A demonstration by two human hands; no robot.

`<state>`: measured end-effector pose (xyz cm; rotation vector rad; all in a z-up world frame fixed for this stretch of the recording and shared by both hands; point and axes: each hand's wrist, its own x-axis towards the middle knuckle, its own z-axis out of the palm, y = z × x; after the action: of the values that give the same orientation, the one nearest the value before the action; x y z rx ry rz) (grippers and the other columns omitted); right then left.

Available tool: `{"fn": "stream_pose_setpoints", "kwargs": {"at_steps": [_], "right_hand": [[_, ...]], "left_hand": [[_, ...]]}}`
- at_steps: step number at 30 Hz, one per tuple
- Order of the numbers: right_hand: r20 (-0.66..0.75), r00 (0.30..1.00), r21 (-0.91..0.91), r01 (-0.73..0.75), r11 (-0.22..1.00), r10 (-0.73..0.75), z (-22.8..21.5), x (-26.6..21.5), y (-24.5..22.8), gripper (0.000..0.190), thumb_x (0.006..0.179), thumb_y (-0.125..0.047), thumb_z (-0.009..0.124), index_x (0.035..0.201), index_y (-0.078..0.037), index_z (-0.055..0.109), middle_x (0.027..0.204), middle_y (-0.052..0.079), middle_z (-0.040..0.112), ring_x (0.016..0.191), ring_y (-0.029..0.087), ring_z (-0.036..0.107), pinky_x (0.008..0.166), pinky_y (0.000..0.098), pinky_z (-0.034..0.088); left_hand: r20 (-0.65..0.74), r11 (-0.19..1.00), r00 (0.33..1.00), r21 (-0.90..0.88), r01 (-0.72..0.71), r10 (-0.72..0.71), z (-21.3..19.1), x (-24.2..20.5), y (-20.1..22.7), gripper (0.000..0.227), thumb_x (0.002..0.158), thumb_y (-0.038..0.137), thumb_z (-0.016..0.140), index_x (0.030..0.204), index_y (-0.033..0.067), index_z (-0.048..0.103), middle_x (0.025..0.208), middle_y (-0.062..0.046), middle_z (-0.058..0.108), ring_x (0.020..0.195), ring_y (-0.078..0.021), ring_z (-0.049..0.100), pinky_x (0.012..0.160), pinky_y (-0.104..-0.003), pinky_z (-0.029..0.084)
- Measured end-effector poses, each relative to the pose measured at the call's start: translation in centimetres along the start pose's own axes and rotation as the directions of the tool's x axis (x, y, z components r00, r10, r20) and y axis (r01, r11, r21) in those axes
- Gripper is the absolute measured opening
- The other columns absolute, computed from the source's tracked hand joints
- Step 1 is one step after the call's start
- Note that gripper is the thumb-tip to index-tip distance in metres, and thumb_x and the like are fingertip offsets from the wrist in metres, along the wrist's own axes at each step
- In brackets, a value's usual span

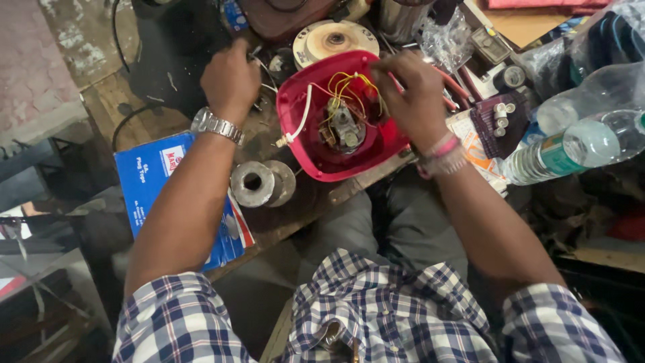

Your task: The person disassembles a red electric kettle, removes the white base, and uses a screwdriver to adjust internal components. They manipulate wires and a heating element inside the red housing, then reassemble the base and handle the power cord.

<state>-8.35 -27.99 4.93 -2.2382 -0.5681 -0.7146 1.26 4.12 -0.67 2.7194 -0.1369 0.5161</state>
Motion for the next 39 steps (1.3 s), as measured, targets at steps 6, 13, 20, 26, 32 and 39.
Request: {"fn": "stream_pose_setpoints", "kwargs": {"at_steps": [6, 13, 20, 26, 32, 39], "right_hand": [[0.278, 0.942, -0.069, 0.215, 0.974, -0.188, -4.2, -5.5, -5.9, 0.040, 0.083, -0.029, 0.083, 0.114, -0.008, 0.068, 0.119, 0.010, 0.066, 0.117, 0.032, 0.061, 0.099, 0.0491, 0.046], [0.307, 0.932, -0.271, 0.277, 0.922, -0.190, -0.6, -8.9, -5.4, 0.037, 0.082, -0.030, 0.081, 0.114, -0.014, 0.071, 0.125, 0.004, 0.067, 0.130, 0.026, 0.058, 0.115, 0.0489, 0.035], [0.323, 0.926, -0.260, 0.286, 0.922, -0.196, -0.2, -9.0, -3.9, 0.024, 0.082, -0.029, 0.083, 0.093, -0.014, 0.068, 0.100, 0.003, 0.065, 0.112, 0.025, 0.062, 0.109, 0.0488, 0.039], [0.029, 0.970, -0.263, 0.241, 0.934, -0.242, 0.2, -11.8, -7.6, 0.024, 0.092, -0.008, 0.084, 0.113, -0.005, 0.073, 0.113, 0.010, 0.066, 0.111, 0.028, 0.062, 0.093, 0.0419, 0.049], [0.330, 0.939, 0.323, -0.019, 0.946, -0.094, 2.3, -13.4, -13.9, 0.054, 0.083, -0.014, 0.085, 0.131, -0.007, 0.059, 0.140, 0.016, 0.061, 0.122, 0.033, 0.065, 0.097, 0.0415, 0.057], [0.237, 0.945, 0.261, 0.161, 0.952, -0.225, 1.6, -4.2, -17.5, 0.079, 0.086, -0.036, 0.085, 0.149, -0.011, 0.044, 0.149, 0.015, 0.050, 0.136, 0.039, 0.054, 0.112, 0.0495, 0.045]], "left_hand": [[-0.406, 0.847, 0.761, 0.070, -0.527, 0.506, -4.2, -0.4, 4.3, 0.044, 0.089, 0.011, 0.073, 0.133, 0.0101, 0.069, 0.136, -0.013, 0.064, 0.127, -0.0358, 0.055, 0.103, -0.055, 0.042], [0.062, 0.575, 0.601, -0.382, -0.723, 0.797, -4.8, -3.0, 7.2, 0.030, 0.095, 0.039, 0.084, 0.111, 0.0152, 0.076, 0.131, -0.006, 0.068, 0.131, -0.0281, 0.053, 0.105, -0.052, 0.042], [0.158, 0.652, 0.639, -0.318, -0.688, 0.753, -3.5, -2.2, 6.5, 0.047, 0.069, 0.029, 0.086, 0.114, 0.0167, 0.080, 0.149, -0.018, 0.049, 0.137, -0.0389, 0.045, 0.106, -0.055, 0.038], [0.192, 0.700, 0.708, -0.458, -0.547, 0.679, -2.4, -2.2, 5.9, 0.041, 0.078, 0.022, 0.084, 0.119, 0.0155, 0.079, 0.162, -0.020, 0.036, 0.148, -0.0409, 0.038, 0.120, -0.048, 0.040], [0.267, 0.744, 0.730, -0.477, -0.468, 0.629, -2.3, -2.0, 6.1, 0.043, 0.075, 0.025, 0.087, 0.117, 0.0175, 0.079, 0.158, -0.019, 0.041, 0.145, -0.0388, 0.039, 0.117, -0.047, 0.038], [0.190, 0.683, 0.691, -0.469, -0.560, 0.697, -1.5, -1.8, 5.4, 0.045, 0.076, 0.024, 0.087, 0.120, 0.0173, 0.080, 0.158, -0.021, 0.042, 0.144, -0.0406, 0.040, 0.119, -0.048, 0.038]]}}
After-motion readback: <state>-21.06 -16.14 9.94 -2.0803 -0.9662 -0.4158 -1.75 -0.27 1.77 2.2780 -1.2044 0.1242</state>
